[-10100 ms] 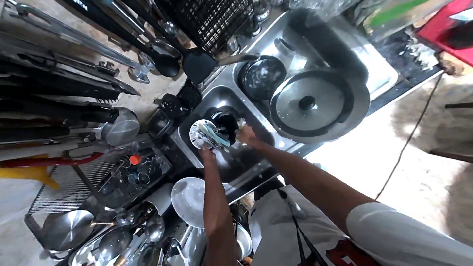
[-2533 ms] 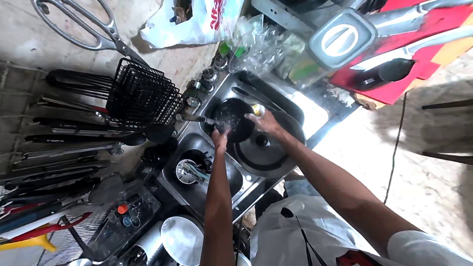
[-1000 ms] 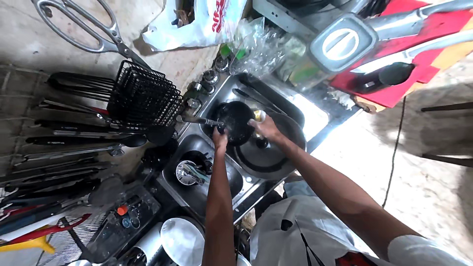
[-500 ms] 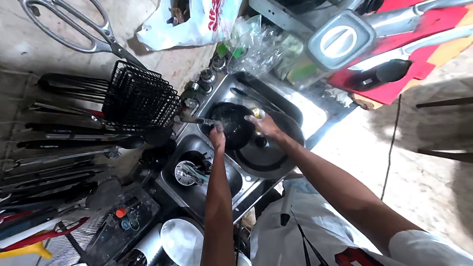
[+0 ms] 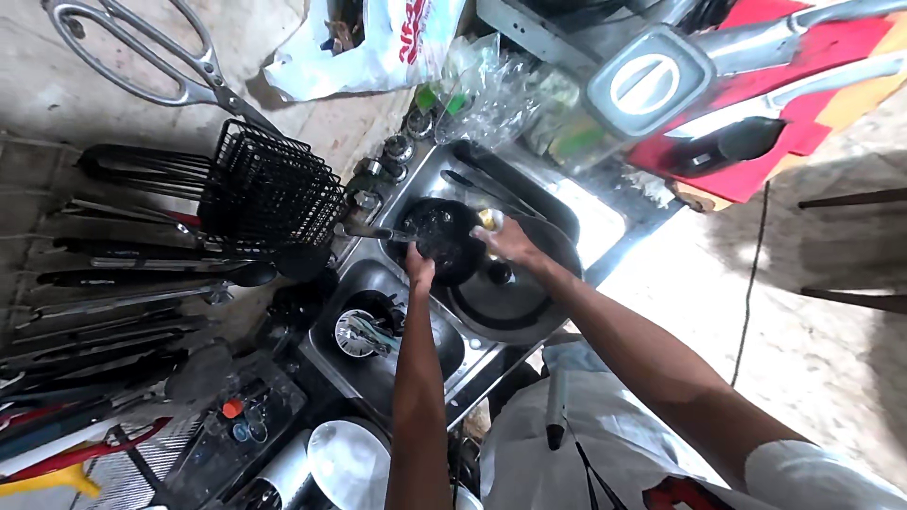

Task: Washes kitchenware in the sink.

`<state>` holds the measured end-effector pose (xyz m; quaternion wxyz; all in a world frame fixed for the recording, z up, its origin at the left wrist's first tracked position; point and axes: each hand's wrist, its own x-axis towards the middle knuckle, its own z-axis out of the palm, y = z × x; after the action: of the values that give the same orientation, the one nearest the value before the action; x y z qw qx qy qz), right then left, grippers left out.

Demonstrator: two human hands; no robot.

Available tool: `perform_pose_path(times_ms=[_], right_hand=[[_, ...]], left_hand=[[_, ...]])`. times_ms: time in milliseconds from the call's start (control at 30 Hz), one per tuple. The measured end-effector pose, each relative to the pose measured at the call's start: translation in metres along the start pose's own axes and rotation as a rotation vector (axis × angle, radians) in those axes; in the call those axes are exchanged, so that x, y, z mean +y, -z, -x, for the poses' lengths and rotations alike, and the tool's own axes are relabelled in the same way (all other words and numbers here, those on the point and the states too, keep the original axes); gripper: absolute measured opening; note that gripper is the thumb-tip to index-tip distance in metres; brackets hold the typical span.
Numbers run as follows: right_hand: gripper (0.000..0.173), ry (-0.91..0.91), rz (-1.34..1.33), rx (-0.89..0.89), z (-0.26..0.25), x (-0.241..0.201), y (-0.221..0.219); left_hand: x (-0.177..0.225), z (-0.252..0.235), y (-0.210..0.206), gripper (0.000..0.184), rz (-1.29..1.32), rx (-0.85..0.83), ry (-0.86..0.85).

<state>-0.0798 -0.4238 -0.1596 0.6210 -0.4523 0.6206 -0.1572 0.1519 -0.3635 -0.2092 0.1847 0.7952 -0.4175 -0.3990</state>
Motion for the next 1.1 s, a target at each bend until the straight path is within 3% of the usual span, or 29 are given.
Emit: perform_pose_path(times_ms=[100,133,267,333,500,633,733,800,900,1000,1100], right_hand=[[0.055,-0.011,-0.087,-0.014,-0.003,0.006,0.001],[0.057,-0.021,-0.117,-0.017,-0.002,0.006,0.000],[0.046,-0.048,-0.081,-0.009,0.004,0.003,-0.005],[0.040,-0.049,-0.032,-0.024,-0.001,0.004,-0.001],[0.050,-0.033,-0.128,-0.001,-0.004,0.007,0.000],[0.043,-0.014,-0.072,0.005,-0.006,0.011,-0.004],[0.038,0.015,-0.089,-0.040,-0.006,0.015,-0.004],[0.039,0.026,-0.156,-0.076,-0.006,0.019,-0.004],[0.040,0.041,-0.261,-0.099,-0.006,0.021,-0.012],[0.048,0.051,-0.327,-0.046,-0.001,0.018,-0.029],[0.049,0.097,-0.358,0.031,-0.005,0.020,-0.044]], left_hand=[[0.008,0.003,0.008,0.044,-0.041,0.055,-0.024],[0.014,0.005,0.009,0.043,-0.074,0.074,-0.007],[0.016,0.007,0.004,0.052,-0.090,0.078,0.005],[0.007,0.002,0.003,0.066,-0.028,0.047,-0.016],[0.012,0.004,0.008,0.045,-0.080,0.080,-0.027],[0.012,0.004,0.007,0.074,-0.061,0.009,-0.074],[0.018,-0.012,0.013,0.048,-0.216,0.074,0.024],[0.027,-0.018,0.019,0.043,-0.318,0.068,0.064],[0.024,0.012,0.023,0.043,-0.357,0.162,-0.158],[0.026,0.024,0.009,0.080,-0.626,0.196,-0.384],[0.024,0.023,-0.009,0.072,-0.704,0.081,-0.385]])
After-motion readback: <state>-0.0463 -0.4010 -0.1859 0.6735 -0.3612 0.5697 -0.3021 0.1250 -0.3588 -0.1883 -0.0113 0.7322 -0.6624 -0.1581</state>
